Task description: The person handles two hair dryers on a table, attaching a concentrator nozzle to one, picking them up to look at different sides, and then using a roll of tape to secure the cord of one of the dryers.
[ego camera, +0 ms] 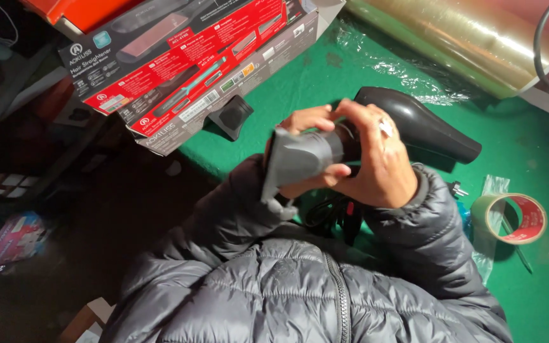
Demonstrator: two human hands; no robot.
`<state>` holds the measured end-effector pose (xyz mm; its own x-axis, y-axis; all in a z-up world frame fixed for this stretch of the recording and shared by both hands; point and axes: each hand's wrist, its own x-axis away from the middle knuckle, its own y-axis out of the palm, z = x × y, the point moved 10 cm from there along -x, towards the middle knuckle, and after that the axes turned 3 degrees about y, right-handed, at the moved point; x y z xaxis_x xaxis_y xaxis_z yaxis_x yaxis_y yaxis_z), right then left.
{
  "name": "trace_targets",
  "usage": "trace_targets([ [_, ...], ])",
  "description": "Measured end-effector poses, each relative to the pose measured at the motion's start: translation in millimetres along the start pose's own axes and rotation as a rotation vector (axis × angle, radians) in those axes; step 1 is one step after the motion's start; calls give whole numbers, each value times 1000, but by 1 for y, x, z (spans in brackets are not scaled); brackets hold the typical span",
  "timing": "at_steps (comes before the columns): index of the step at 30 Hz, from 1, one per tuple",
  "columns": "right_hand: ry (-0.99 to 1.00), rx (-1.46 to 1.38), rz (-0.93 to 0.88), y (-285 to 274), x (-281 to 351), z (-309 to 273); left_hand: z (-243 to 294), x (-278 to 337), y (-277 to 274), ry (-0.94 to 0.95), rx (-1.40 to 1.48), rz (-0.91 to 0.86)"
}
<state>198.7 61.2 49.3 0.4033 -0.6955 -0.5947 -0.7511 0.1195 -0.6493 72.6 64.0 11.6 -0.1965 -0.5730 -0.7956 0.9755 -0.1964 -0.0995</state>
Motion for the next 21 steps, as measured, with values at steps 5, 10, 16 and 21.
trace_targets([
  [5, 54, 86, -77, -20, -1, 11, -40, 42, -15, -439, 149, 104],
  [10, 136, 175, 24, -60, 12, 15, -88, 88, -34, -672, 347, 235],
  [16, 238, 233, 55, -75, 22, 25, -53, 61, -87, -649, 394, 581],
  [21, 409, 271, -212, -25, 69, 83, -84, 78, -132, -646, 610, 663],
])
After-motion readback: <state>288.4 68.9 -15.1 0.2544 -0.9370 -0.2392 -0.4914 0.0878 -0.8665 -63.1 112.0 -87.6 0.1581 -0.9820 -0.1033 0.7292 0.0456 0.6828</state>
